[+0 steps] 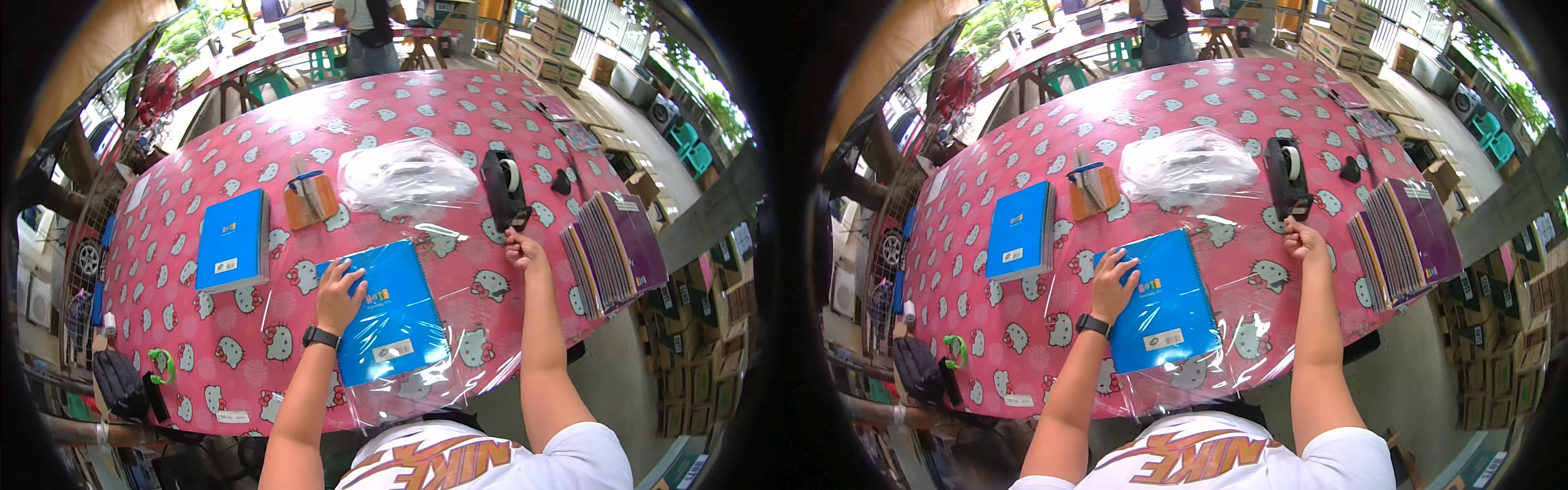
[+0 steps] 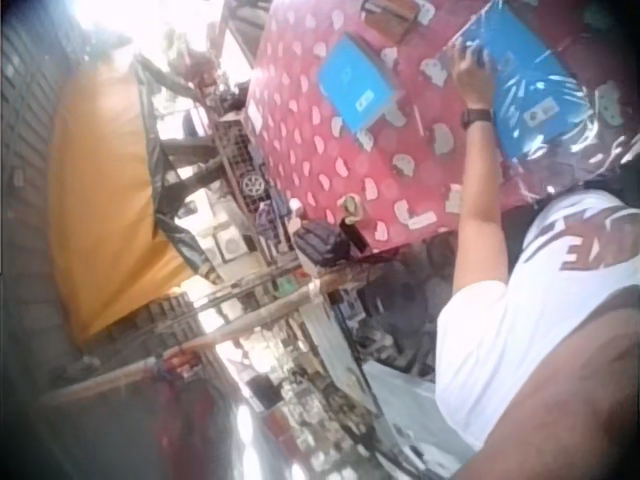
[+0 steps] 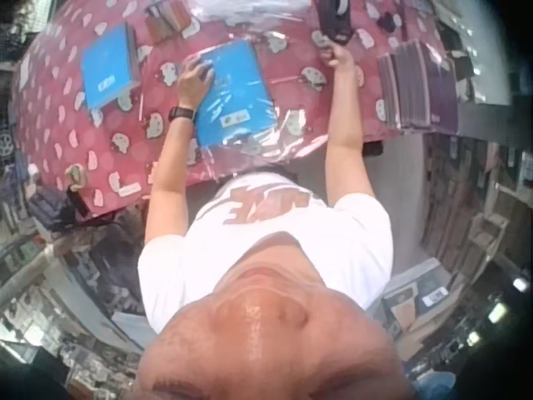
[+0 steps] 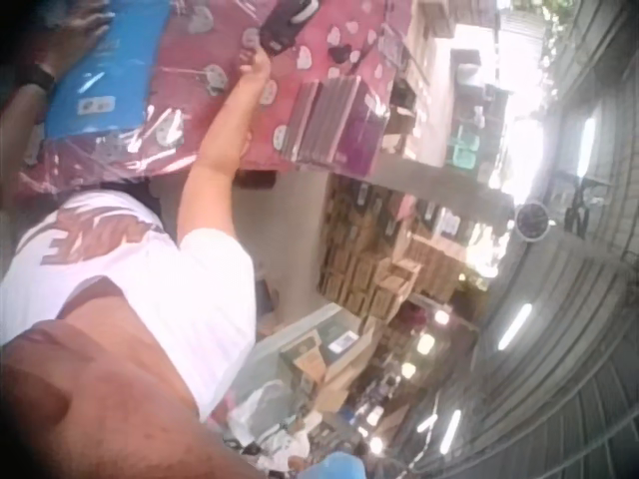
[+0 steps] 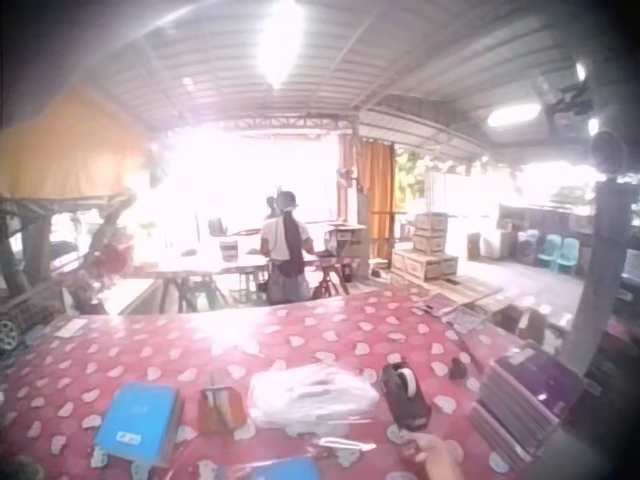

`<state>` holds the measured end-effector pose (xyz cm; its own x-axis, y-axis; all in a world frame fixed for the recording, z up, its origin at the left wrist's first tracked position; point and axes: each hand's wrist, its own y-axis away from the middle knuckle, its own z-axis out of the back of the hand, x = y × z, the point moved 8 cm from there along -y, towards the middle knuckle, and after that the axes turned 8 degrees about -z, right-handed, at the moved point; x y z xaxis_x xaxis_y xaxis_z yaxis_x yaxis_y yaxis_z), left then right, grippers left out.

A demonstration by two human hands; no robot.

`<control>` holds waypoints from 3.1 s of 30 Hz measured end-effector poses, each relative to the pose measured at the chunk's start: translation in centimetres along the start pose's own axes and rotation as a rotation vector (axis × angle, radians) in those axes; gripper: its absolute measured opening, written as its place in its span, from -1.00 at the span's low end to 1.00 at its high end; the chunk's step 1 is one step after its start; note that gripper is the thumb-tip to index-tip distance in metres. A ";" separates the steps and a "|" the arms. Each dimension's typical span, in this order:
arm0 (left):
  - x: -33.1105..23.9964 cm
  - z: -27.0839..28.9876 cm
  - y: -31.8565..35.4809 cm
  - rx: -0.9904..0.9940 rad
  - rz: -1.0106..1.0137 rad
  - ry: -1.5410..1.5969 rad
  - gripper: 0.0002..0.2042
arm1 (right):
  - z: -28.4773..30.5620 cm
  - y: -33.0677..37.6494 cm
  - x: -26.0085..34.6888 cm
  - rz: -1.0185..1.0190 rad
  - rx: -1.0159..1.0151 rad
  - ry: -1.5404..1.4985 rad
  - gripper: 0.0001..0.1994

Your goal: The person places notebooks into clear plastic bags and seals them using adhesive tape.

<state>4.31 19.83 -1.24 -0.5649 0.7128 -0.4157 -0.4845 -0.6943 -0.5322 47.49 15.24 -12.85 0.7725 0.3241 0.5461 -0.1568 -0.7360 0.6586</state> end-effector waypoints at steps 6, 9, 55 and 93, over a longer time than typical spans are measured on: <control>1.7 1.8 1.2 -0.047 0.079 0.012 -0.58 | -23.3 4.8 -13.0 0.056 0.294 0.816 -0.77; 1.8 0.7 0.8 -0.044 0.088 0.048 -0.44 | -27.0 4.2 -14.8 0.103 0.159 1.147 -0.64; -3.2 11.8 -0.1 -0.339 0.328 0.980 -0.25 | -24.3 19.0 -7.9 0.684 0.502 0.595 -0.09; -11.0 15.7 -1.2 0.215 -0.274 -0.241 -0.22 | -29.6 27.6 -9.1 1.265 0.789 1.962 -0.22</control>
<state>0.57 11.24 15.56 -0.5233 0.8482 -0.0824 -0.7525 -0.5053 -0.4224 17.87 9.55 15.71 -0.7094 -0.6415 0.2918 0.6184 -0.7652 -0.1789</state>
